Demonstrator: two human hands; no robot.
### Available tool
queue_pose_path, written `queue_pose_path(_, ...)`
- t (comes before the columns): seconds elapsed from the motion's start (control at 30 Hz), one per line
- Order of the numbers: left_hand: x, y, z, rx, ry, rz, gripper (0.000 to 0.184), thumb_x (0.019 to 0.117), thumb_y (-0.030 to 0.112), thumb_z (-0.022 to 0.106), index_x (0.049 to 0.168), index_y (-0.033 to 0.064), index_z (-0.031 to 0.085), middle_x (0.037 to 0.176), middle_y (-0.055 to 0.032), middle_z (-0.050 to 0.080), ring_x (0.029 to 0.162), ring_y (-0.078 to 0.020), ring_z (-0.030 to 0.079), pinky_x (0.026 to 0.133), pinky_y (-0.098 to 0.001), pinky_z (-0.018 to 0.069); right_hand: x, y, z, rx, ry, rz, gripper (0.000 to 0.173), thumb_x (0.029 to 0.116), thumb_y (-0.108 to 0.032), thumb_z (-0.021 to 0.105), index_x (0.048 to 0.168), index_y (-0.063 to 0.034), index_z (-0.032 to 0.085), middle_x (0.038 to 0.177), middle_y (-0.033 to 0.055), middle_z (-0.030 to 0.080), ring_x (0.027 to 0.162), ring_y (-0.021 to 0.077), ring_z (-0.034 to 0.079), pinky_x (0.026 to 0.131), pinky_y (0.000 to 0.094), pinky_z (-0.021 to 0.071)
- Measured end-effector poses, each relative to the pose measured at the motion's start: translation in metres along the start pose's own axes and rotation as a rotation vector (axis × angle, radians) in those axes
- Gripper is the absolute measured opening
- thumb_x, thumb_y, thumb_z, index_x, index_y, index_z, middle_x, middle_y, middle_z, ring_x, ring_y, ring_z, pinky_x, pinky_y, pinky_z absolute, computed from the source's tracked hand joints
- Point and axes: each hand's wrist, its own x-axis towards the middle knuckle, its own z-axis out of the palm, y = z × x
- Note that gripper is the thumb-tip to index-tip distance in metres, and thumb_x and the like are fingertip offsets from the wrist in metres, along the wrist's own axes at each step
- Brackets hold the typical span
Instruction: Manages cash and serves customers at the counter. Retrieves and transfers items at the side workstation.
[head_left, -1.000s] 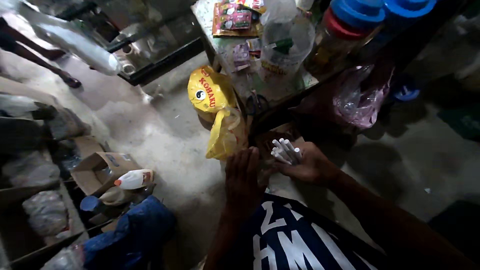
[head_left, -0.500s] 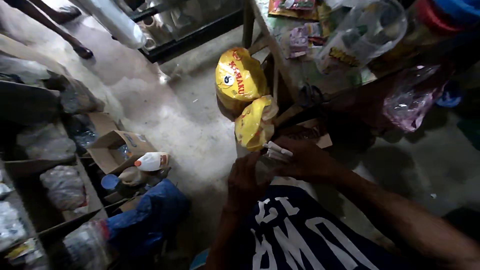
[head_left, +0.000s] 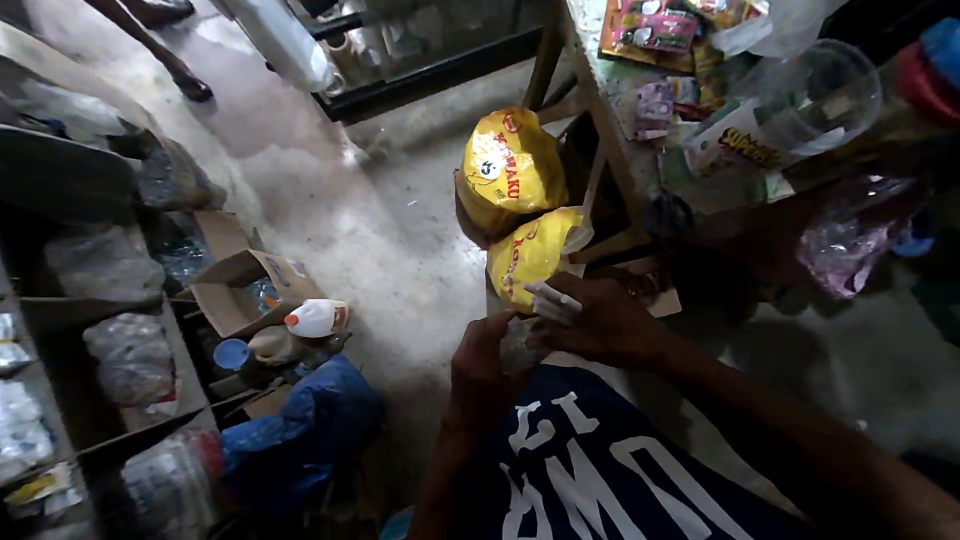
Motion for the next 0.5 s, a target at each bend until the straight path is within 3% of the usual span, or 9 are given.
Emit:
queue_pose_path(0.17, -0.006, 0.003, -0.004, 0.003, 0.063, -0.063, 0.06, 0.084, 0.033, 0.084, 0.12, -0.01, 0.063, 0.1, -0.0178, 0.07, 0.092, -0.0161, 0.068, 0.086, -0.0283, 0.0575, -0.001, 0.0, -0.015, -0.037, -0.111, -0.007, 0.035, 0.09, -0.033, 0.079, 0.113, -0.0095, 0.065, 0.079, 0.0021, 0.067, 0.067, 0.0096, 0.063, 0.062, 0.0307, 0.055)
queue_pose_path(0.27, -0.009, 0.002, -0.007, 0.022, 0.079, -0.081, 0.06, 0.0847, 0.033, 0.083, 0.12, -0.0103, 0.062, 0.099, -0.0176, 0.07, 0.092, -0.0155, 0.068, 0.086, -0.0277, 0.0572, -0.008, 0.004, -0.028, -0.064, -0.189, -0.087, 0.026, 0.091, -0.031, 0.075, 0.104, -0.0097, 0.066, 0.074, -0.0004, 0.063, 0.065, 0.0069, 0.061, 0.059, 0.027, 0.0522)
queue_pose_path(0.5, -0.006, -0.003, -0.009, 0.054, 0.055, -0.034, 0.059, 0.0872, 0.035, 0.081, 0.122, -0.008, 0.061, 0.099, -0.0172, 0.069, 0.092, -0.0157, 0.068, 0.086, -0.028, 0.0568, -0.001, 0.0, -0.042, -0.191, -0.441, -0.145, 0.02, 0.0947, -0.025, 0.073, 0.104, -0.0086, 0.065, 0.073, 0.0007, 0.062, 0.064, 0.0106, 0.06, 0.059, 0.0304, 0.0513)
